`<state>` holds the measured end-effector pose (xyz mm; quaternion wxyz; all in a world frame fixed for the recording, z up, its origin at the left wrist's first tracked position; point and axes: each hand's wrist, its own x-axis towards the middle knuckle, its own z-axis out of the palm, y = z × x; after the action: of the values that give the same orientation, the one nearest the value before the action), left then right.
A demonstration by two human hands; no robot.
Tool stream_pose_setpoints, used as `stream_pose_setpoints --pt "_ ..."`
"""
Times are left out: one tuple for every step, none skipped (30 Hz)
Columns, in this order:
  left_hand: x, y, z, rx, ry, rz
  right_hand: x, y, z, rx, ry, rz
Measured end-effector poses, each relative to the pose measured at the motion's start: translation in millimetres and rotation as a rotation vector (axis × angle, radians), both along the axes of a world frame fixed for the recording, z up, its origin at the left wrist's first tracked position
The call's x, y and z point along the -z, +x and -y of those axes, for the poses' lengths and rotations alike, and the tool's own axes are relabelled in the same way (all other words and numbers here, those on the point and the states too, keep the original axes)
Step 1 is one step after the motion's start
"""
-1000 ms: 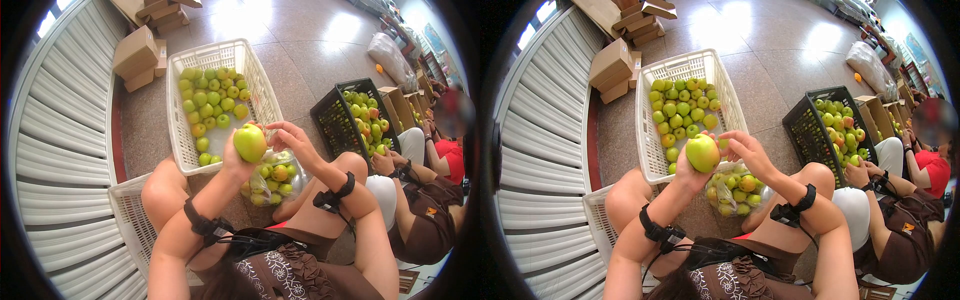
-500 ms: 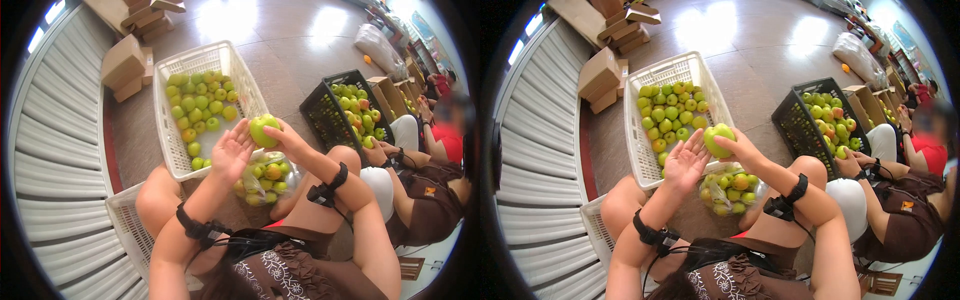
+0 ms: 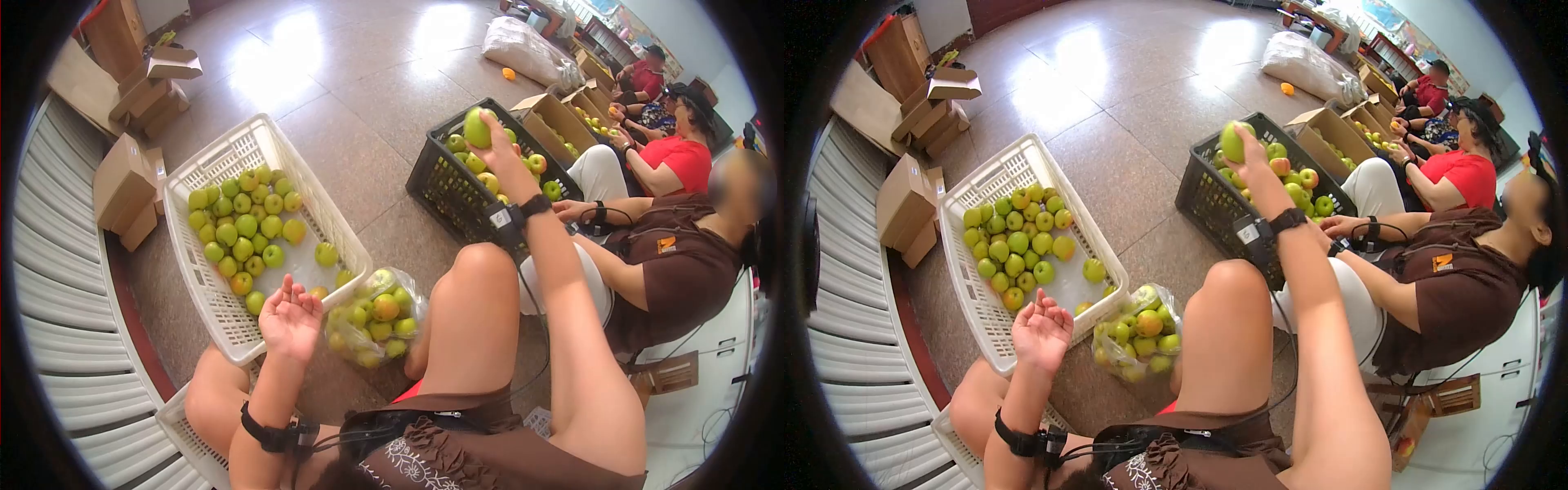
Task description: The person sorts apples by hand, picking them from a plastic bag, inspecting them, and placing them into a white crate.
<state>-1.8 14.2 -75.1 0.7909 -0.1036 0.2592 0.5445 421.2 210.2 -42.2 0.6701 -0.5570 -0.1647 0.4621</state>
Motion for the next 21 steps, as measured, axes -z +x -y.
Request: stream_pose_setpoints --pt "-3 2 1 0.003 -0.012 -0.013 3 7 0 0.065 -0.097 0.05" --pt "-6 4 2 0.005 -0.025 -0.026 8 12 3 0.13 -0.195 0.1" --pt "-6 5 2 0.007 -0.039 -0.039 16 21 -2 0.136 -0.251 0.163" --pt "-4 6 3 0.018 -0.042 -0.03 25 32 -7 0.142 -0.309 0.224" --pt "-3 7 4 0.027 -0.065 -0.036 45 47 -17 0.088 -0.326 0.296" --pt "-5 10 6 0.035 -0.091 -0.043 66 61 -27 0.032 -0.345 0.368" --pt "-6 12 7 0.042 -0.119 -0.049 84 73 -41 -0.006 -0.36 0.432" --pt "-6 15 9 0.064 -0.134 -0.043 102 85 -56 -0.047 -0.374 0.495" --pt "-7 17 10 0.074 -0.153 -0.047 107 82 -63 -0.087 -0.387 0.558" --pt "-9 19 10 0.085 -0.171 -0.051 95 63 -60 -0.014 -0.474 0.684" --pt "-10 20 10 0.099 -0.19 -0.054 117 76 -76 -0.03 -0.463 0.685" --pt "-11 20 9 0.101 -0.203 -0.063 123 76 -87 -0.044 -0.452 0.687" --pt "-11 19 9 0.096 -0.206 -0.046 131 78 -93 -0.039 -0.484 0.749" --pt "-10 17 8 0.091 -0.209 -0.031 138 80 -98 -0.032 -0.517 0.811" --pt "-11 16 8 0.085 -0.211 -0.015 141 84 -102 -0.044 -0.547 0.878" --pt "-12 16 7 0.084 -0.215 -0.02 145 88 -106 -0.057 -0.576 0.945" --pt "-14 16 6 0.083 -0.217 -0.024 150 89 -109 -0.07 -0.603 1.012" --pt "-15 16 5 0.081 -0.219 -0.028 150 86 -113 -0.11 -0.666 1.087" --pt "-15 16 4 0.083 -0.226 -0.027 151 84 -116 -0.133 -0.686 1.076" --pt "-16 17 4 0.085 -0.233 -0.026 149 82 -120 -0.157 -0.707 1.066" --pt "-16 17 5 0.087 -0.241 -0.025 142 75 -120 -0.181 -0.727 1.056"
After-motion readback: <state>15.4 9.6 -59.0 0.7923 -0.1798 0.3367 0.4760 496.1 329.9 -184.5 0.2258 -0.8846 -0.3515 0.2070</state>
